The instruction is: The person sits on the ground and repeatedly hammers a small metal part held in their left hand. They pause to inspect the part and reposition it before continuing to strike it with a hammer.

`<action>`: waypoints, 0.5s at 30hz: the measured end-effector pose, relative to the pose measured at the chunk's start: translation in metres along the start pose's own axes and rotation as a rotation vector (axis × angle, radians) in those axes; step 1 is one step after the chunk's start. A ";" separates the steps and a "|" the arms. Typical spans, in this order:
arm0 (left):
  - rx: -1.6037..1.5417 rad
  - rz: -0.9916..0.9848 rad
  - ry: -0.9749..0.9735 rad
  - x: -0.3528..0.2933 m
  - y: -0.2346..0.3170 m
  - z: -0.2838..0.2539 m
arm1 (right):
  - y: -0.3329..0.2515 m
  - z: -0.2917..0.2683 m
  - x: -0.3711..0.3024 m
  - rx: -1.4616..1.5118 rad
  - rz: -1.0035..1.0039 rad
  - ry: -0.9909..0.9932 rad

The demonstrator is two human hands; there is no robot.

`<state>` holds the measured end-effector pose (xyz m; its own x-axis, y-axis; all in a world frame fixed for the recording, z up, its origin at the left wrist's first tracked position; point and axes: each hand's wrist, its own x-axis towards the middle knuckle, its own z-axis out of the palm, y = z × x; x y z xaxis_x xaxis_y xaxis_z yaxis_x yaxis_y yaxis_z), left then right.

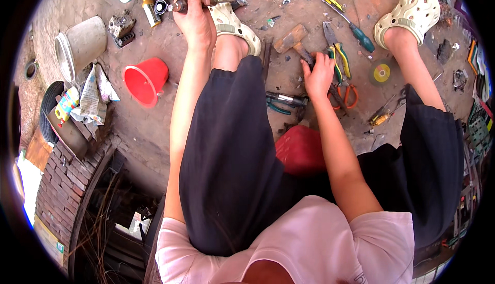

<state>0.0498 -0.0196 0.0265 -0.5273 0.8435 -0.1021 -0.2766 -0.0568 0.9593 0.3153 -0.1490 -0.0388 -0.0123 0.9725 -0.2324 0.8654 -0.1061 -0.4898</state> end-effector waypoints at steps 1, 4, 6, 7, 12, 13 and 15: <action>0.031 0.003 -0.021 0.000 0.000 0.000 | 0.000 0.001 -0.001 0.008 -0.001 0.005; 0.192 0.004 -0.091 -0.011 0.002 0.003 | 0.000 0.004 -0.003 0.028 0.000 0.023; 0.280 0.022 -0.101 -0.016 0.001 -0.003 | -0.002 0.008 -0.003 0.027 -0.003 0.023; 0.364 -0.079 -0.039 -0.021 0.001 -0.003 | -0.002 0.007 -0.003 0.034 0.009 0.026; 0.238 -0.126 -0.012 -0.048 0.011 -0.005 | 0.002 0.003 0.000 0.049 -0.020 0.045; 0.273 -0.088 -0.026 -0.047 0.014 -0.006 | 0.003 0.004 -0.001 0.048 -0.023 0.046; 0.113 -0.028 0.016 -0.044 0.012 -0.003 | 0.007 0.005 0.000 0.040 -0.033 0.039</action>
<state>0.0668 -0.0589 0.0416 -0.5339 0.8351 -0.1327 -0.2000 0.0278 0.9794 0.3190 -0.1506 -0.0461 -0.0207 0.9829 -0.1831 0.8442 -0.0809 -0.5300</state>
